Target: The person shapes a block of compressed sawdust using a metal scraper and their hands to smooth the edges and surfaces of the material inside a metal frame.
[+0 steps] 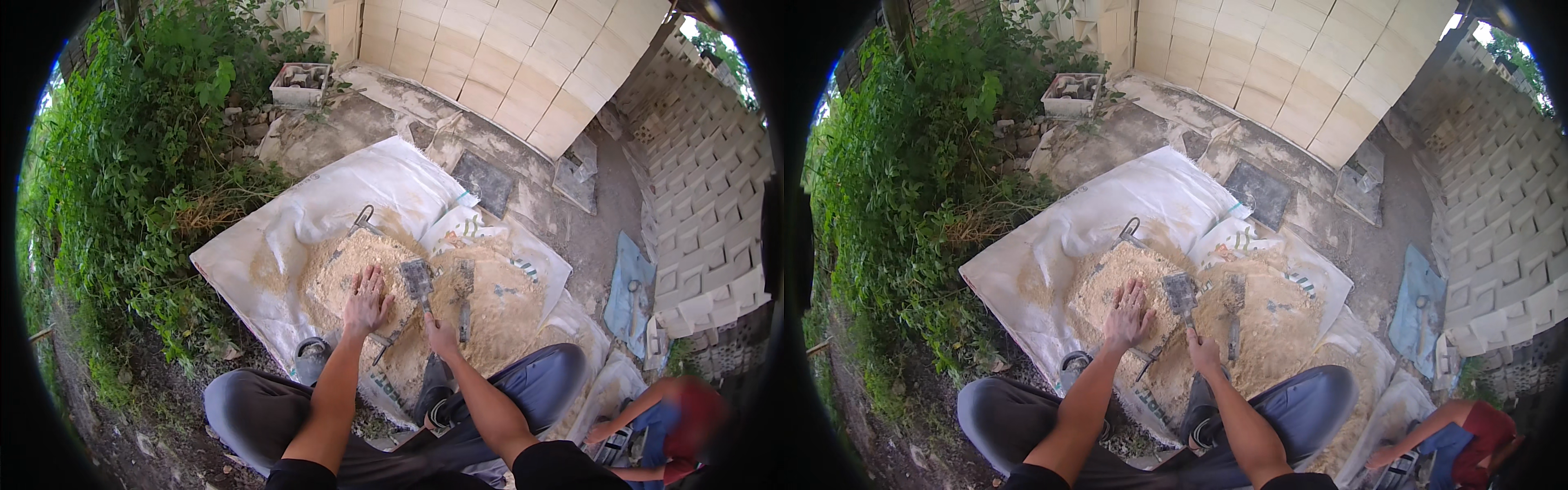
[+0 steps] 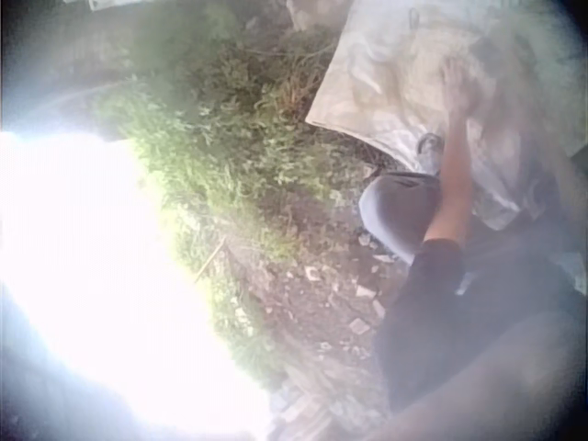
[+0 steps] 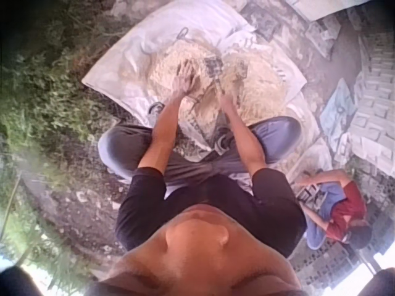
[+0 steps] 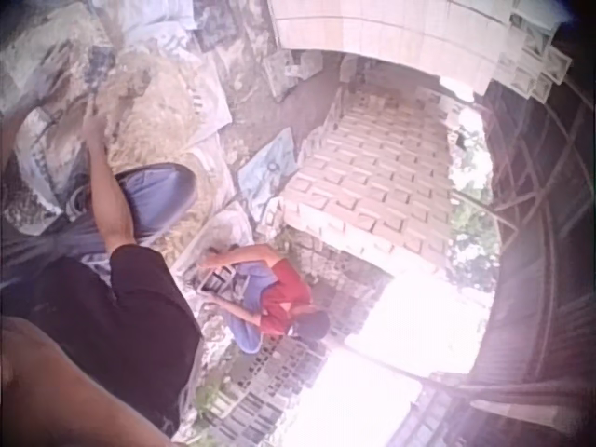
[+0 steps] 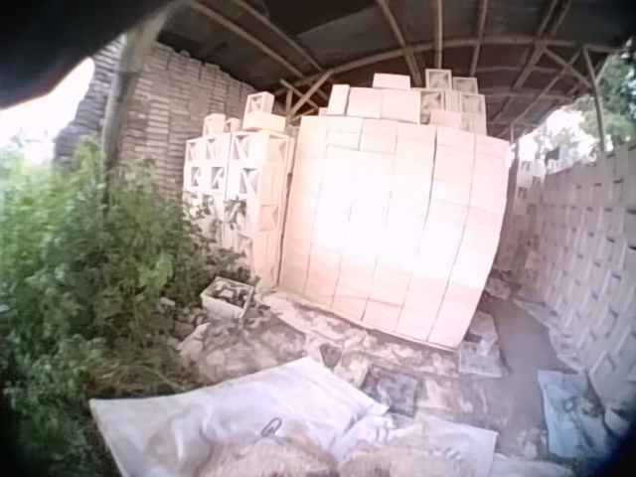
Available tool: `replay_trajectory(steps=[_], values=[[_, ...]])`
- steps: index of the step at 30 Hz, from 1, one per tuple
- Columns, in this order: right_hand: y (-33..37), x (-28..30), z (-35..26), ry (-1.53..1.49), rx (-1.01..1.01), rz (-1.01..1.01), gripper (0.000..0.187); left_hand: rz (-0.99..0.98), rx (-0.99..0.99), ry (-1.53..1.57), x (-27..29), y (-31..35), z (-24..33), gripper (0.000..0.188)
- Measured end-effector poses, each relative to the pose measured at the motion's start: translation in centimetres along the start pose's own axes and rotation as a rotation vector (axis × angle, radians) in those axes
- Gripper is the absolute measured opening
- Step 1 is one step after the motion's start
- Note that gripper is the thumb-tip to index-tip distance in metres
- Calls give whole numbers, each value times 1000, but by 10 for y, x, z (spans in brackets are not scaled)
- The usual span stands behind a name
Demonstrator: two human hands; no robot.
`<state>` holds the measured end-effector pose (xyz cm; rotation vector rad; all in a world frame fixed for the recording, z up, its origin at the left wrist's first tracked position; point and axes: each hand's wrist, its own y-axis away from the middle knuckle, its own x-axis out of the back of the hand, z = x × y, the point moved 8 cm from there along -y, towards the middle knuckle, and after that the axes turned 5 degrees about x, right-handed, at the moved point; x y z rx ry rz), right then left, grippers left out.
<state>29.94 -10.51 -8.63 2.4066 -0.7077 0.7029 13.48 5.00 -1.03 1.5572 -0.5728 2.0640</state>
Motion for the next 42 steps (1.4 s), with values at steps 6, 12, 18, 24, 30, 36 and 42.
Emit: replay_trajectory(steps=[6,12,18,24,30,36,42], values=[[9,35,-58,-355,106,135,70,-56,16,-99,-3,3,-1,67],[1,13,-4,-13,-30,71,75,-86,10,-80,1,-4,7,66],[-14,19,0,-158,-94,111,76,-60,8,-46,-2,-5,5,66],[-8,37,-56,-443,116,213,68,-23,7,-103,0,-2,-2,65],[-8,4,1,46,-125,18,81,-26,-8,-86,-3,-4,-2,64],[15,24,-49,-116,-82,49,80,-70,15,-87,-7,-1,-4,63],[24,14,-9,86,-48,182,79,-55,-10,-106,-3,-7,10,64]])
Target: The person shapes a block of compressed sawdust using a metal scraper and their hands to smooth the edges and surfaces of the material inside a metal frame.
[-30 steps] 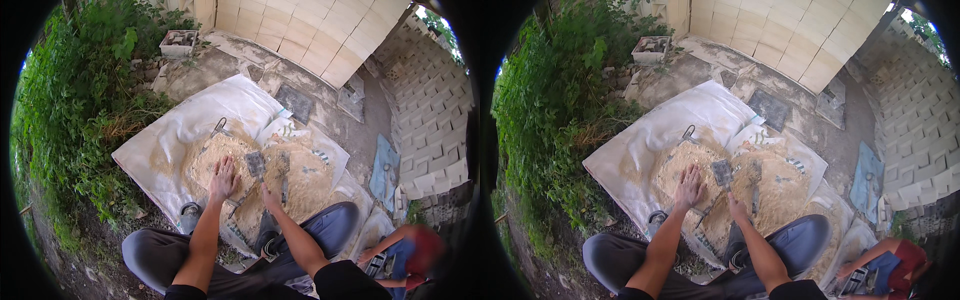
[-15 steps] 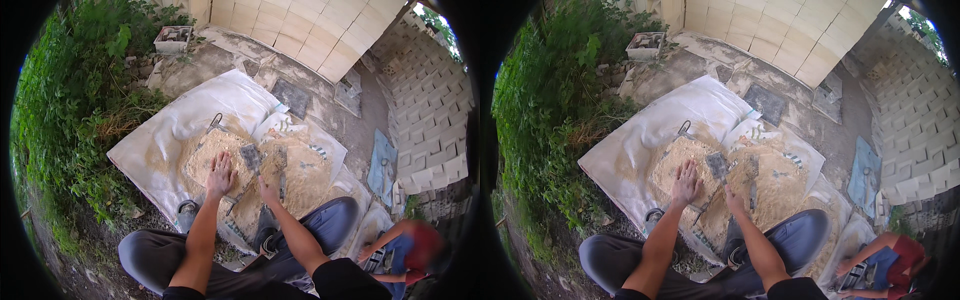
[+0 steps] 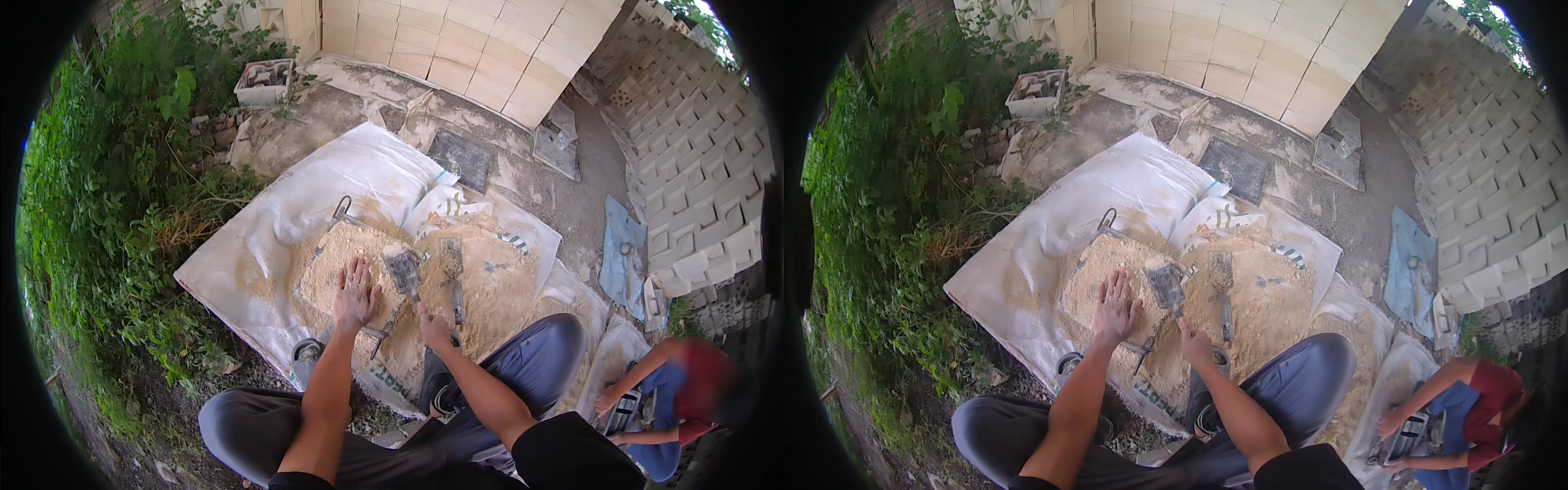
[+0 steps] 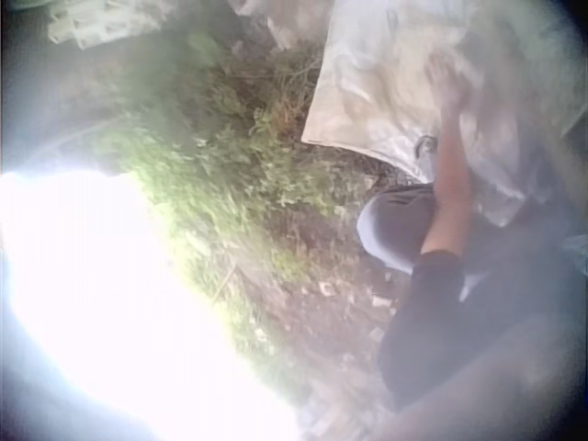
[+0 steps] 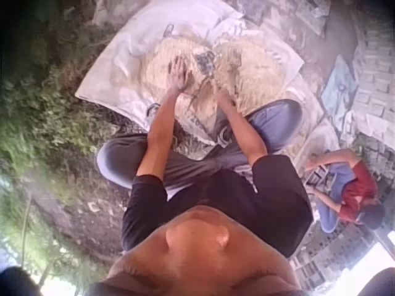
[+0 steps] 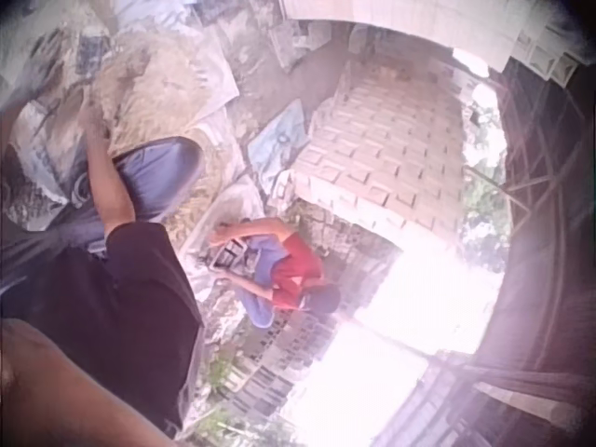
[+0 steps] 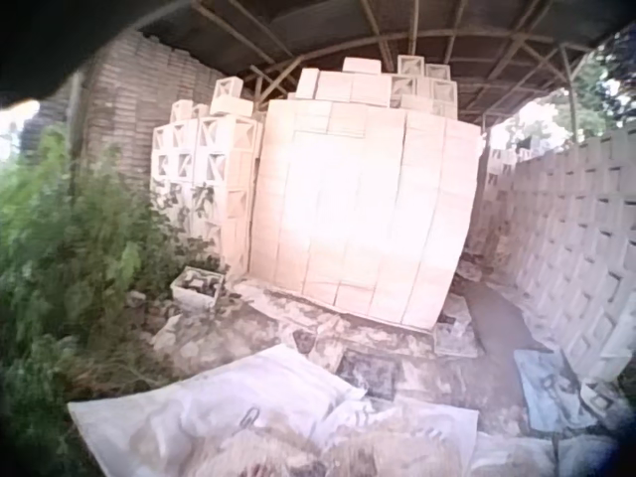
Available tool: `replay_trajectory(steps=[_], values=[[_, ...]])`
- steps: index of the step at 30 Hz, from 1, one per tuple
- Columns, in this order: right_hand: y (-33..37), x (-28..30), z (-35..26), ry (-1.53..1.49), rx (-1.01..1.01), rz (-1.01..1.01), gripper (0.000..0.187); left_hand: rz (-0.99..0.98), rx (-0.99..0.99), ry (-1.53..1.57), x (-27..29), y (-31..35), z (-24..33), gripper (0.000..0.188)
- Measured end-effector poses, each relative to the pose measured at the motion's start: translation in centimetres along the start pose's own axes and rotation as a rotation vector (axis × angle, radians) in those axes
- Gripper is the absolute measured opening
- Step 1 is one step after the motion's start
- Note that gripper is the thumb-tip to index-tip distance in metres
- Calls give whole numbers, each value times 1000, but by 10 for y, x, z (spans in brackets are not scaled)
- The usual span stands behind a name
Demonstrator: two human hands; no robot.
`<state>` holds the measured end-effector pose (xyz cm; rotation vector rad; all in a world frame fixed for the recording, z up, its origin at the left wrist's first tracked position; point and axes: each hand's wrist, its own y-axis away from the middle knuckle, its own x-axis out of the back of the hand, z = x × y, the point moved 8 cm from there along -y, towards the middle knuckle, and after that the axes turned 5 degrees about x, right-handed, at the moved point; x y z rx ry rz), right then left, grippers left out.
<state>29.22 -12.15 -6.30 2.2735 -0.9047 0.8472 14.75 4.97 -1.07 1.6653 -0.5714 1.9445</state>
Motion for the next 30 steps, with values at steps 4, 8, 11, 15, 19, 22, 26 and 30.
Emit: replay_trajectory(steps=[4,8,11,15,19,22,26,30], values=[[-1,-8,0,-83,-47,-75,75,-1,4,50,-6,7,-8,65],[-18,-9,-22,-220,69,-164,76,45,12,105,4,4,-4,67],[-22,-3,-14,-130,102,-146,75,79,109,29,5,3,-13,67],[-20,-2,-16,-19,71,-175,75,109,103,242,3,3,-20,62],[-13,2,-25,-46,55,-263,76,407,482,349,7,26,-60,51],[-8,4,-30,40,106,-310,76,539,687,333,14,41,-76,49],[-15,-3,-25,46,140,-270,74,504,727,195,8,36,-76,51],[-9,-3,-57,-241,76,-348,74,430,745,115,4,36,-82,54]])
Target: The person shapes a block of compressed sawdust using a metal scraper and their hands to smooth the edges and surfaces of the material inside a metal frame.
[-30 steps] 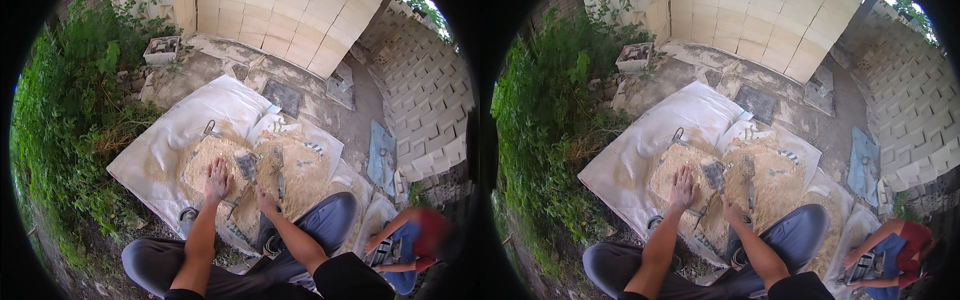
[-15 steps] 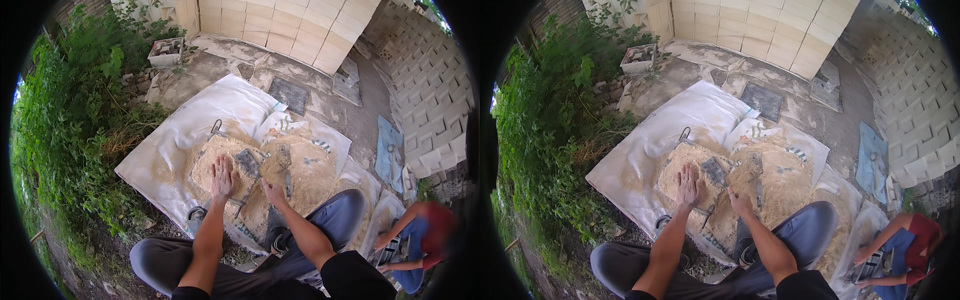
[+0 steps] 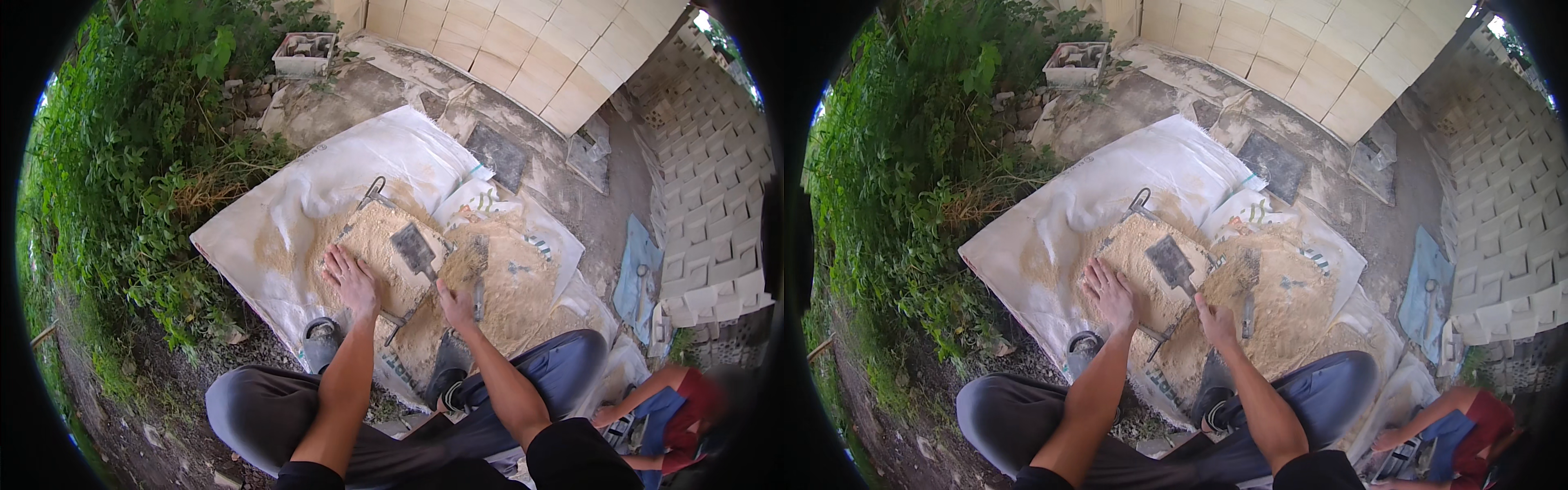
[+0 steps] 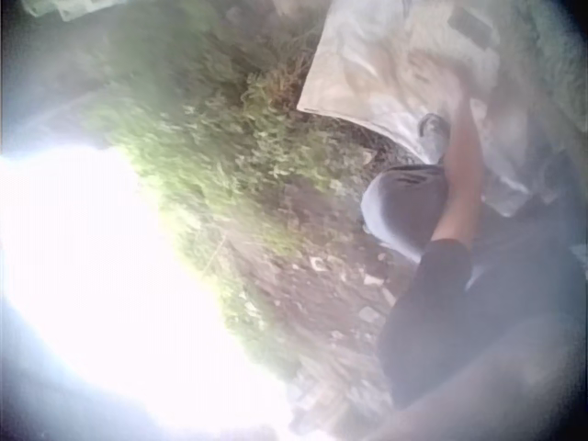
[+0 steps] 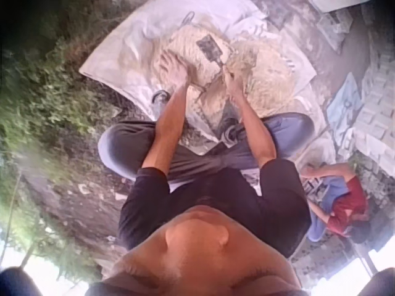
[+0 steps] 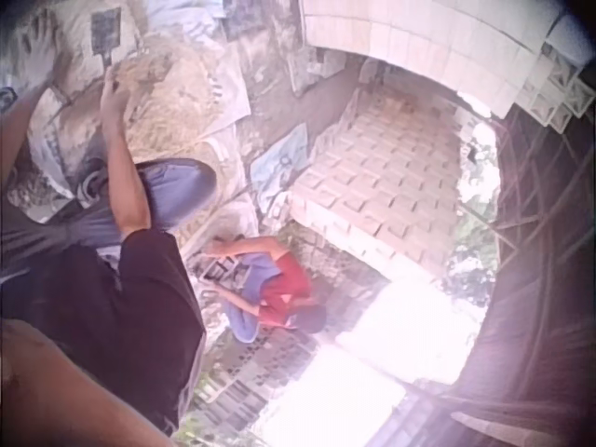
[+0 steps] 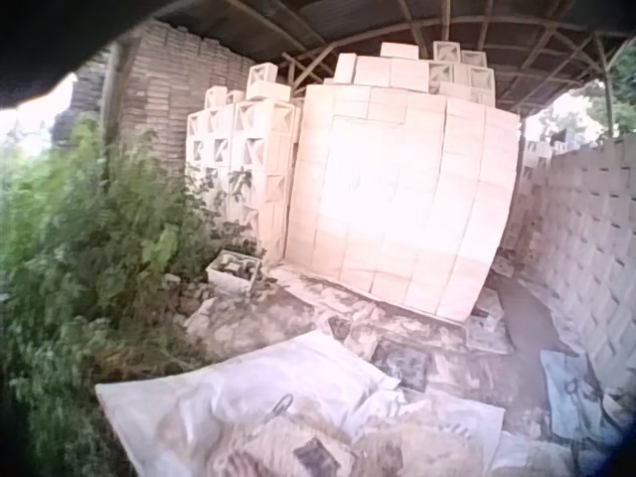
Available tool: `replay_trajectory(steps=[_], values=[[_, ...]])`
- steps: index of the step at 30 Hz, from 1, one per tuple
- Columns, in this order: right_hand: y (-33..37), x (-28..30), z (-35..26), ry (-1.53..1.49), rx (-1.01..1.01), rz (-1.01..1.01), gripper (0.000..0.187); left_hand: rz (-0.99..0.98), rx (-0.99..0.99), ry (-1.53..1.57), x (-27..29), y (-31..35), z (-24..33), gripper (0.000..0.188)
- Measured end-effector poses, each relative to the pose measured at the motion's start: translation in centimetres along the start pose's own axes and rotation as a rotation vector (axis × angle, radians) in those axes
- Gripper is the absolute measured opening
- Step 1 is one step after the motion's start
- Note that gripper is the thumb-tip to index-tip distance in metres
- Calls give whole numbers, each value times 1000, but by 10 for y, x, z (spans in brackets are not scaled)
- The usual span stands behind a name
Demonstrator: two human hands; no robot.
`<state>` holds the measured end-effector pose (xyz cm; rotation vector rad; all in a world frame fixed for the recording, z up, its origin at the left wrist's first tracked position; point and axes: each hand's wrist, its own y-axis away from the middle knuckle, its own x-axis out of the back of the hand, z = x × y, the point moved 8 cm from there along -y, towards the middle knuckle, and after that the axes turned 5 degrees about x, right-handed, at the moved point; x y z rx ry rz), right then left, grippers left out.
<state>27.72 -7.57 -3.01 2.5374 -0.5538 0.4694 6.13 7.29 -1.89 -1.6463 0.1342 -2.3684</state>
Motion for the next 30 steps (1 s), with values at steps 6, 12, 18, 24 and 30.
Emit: replay_trajectory(steps=[6,12,18,24,30], values=[[-1,3,38,382,66,114,69,10,-15,113,3,2,8,51],[2,-4,18,131,66,40,79,3,7,103,1,-2,3,53],[11,0,45,396,35,90,79,-2,-20,135,11,3,17,53],[14,1,24,302,-30,46,77,-52,8,72,8,-3,11,55],[7,11,46,237,82,150,75,-59,-21,-12,9,-4,27,56]])
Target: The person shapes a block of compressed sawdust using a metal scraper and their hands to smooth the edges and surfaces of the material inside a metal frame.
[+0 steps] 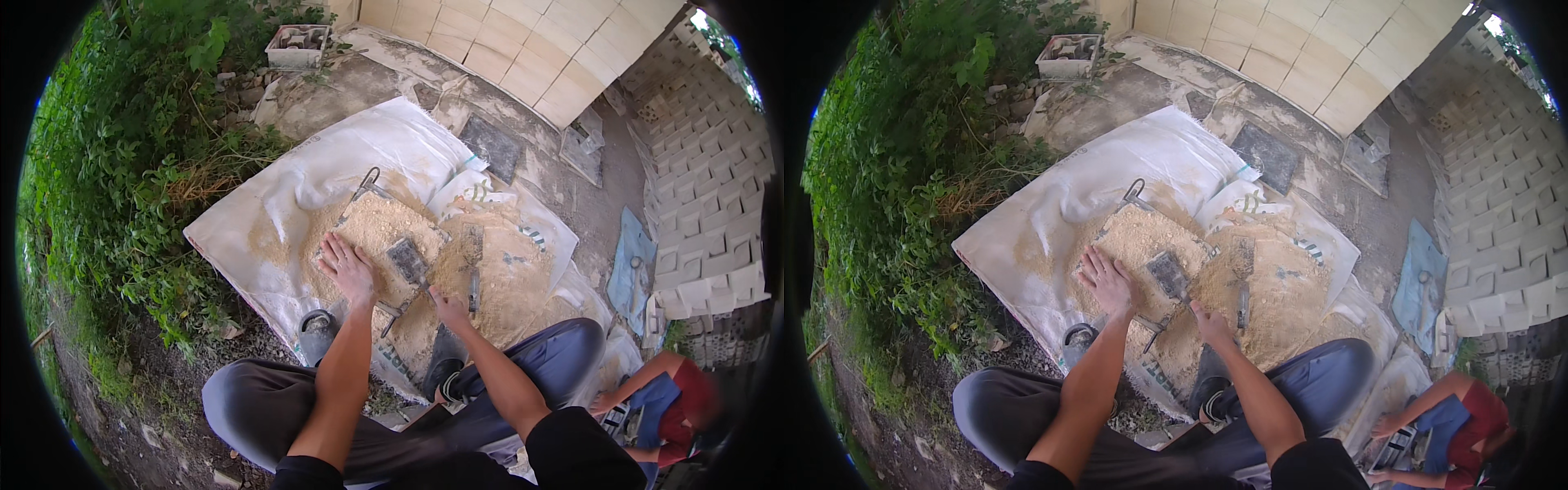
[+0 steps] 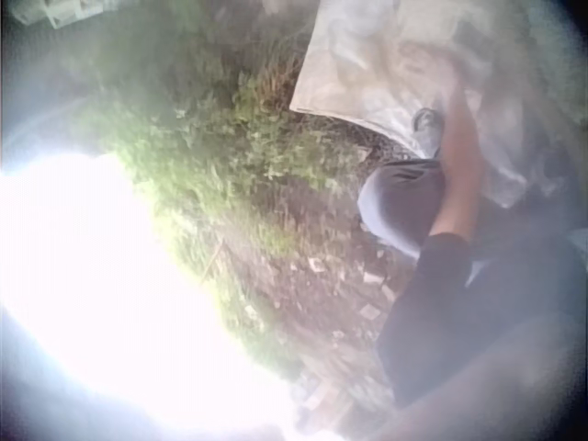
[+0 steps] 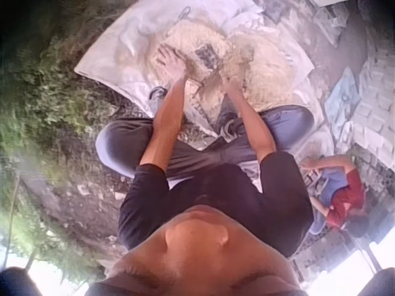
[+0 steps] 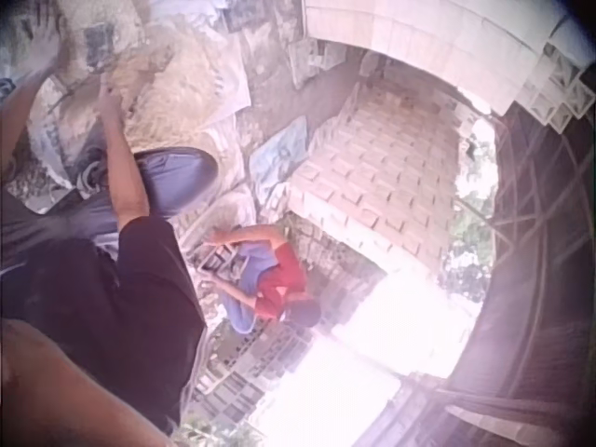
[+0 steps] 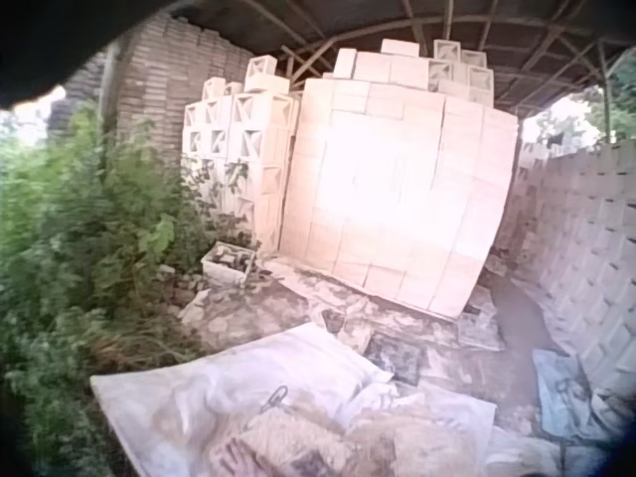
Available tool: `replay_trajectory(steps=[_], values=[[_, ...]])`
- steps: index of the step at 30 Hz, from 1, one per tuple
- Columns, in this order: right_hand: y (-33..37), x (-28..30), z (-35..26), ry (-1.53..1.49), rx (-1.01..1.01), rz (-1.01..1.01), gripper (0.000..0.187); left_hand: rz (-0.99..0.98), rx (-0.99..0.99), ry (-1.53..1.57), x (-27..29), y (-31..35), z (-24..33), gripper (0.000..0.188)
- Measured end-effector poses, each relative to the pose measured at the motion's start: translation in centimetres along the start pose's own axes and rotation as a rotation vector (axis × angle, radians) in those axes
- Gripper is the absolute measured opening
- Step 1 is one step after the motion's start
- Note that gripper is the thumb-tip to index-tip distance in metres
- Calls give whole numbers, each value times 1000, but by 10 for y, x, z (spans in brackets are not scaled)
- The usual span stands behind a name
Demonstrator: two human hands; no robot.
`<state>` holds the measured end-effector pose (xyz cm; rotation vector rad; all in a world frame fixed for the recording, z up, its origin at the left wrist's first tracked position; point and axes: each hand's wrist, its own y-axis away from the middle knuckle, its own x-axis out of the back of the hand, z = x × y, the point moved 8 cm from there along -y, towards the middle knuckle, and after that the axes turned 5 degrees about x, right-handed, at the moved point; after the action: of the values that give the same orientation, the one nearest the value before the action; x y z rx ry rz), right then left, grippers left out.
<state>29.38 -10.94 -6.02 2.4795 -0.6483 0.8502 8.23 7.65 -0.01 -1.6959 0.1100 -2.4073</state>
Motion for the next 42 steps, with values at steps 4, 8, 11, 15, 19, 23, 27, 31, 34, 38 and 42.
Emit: replay_trajectory(steps=[4,8,11,15,19,23,27,31,34,38,42], values=[[6,-3,-2,96,-103,-143,75,2,13,-24,-10,2,-17,56],[-20,10,-28,-111,-2,-11,75,11,7,-19,-4,-1,-8,56],[-24,8,1,-56,-74,1,76,13,-2,-24,-4,1,-3,55],[-25,12,-1,110,-58,31,75,40,-5,-55,-10,1,-10,55],[-32,20,-18,-6,-91,38,74,68,-4,-99,-10,1,-16,55],[-40,21,12,-78,-81,133,71,42,-10,-37,-7,3,1,55],[-43,19,13,3,-156,65,69,21,0,-69,-12,1,-8,55],[-45,36,-29,-12,-167,55,79,55,-2,-87,-9,0,-16,54],[-50,39,-13,-238,-137,48,80,33,-6,-58,-2,-3,-4,54],[-46,34,2,122,-53,63,80,35,-10,-39,-7,1,-6,55],[-46,32,-7,125,-50,34,76,32,-2,-59,-12,1,-15,55]])
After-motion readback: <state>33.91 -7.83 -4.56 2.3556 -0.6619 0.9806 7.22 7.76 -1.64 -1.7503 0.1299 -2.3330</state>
